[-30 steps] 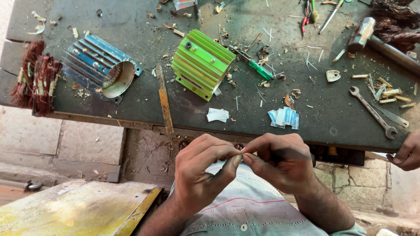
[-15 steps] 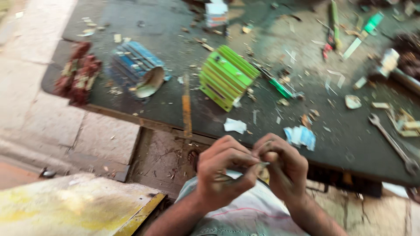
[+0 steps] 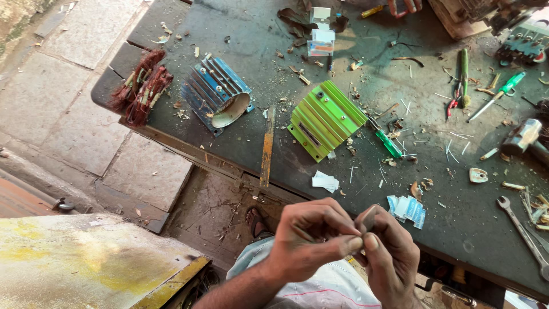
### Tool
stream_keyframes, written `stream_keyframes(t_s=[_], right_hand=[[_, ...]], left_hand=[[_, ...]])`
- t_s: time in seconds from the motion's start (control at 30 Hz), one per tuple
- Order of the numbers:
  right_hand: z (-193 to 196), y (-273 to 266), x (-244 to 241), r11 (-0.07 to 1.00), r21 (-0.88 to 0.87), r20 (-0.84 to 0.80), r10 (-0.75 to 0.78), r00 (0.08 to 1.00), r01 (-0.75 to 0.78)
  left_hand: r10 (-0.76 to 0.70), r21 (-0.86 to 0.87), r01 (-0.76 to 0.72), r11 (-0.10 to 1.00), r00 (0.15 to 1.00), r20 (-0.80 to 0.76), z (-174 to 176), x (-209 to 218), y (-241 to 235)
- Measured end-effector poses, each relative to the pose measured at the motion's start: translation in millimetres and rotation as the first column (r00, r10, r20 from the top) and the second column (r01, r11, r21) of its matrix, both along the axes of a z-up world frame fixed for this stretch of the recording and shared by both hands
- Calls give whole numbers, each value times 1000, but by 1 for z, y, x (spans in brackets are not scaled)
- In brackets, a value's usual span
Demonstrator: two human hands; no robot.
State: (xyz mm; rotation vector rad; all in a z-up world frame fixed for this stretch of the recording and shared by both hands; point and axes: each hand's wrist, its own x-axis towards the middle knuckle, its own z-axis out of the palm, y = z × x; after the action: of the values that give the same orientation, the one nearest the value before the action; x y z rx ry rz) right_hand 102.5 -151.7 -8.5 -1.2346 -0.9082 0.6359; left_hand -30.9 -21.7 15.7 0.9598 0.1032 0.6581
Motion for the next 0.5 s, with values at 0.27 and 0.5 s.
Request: stream_keyframes(t_s=[0.27,0.5], right_hand=[[-23,-9,-2,990,93,-262,-77,962,104],[-2,-8,-3,910,400,-538,138,832,107]], left_hand=[[15,-82,-17,997,1000,-21,-2,10,-31],[218,-134,-254,958,947,-235,-13,11,-8]])
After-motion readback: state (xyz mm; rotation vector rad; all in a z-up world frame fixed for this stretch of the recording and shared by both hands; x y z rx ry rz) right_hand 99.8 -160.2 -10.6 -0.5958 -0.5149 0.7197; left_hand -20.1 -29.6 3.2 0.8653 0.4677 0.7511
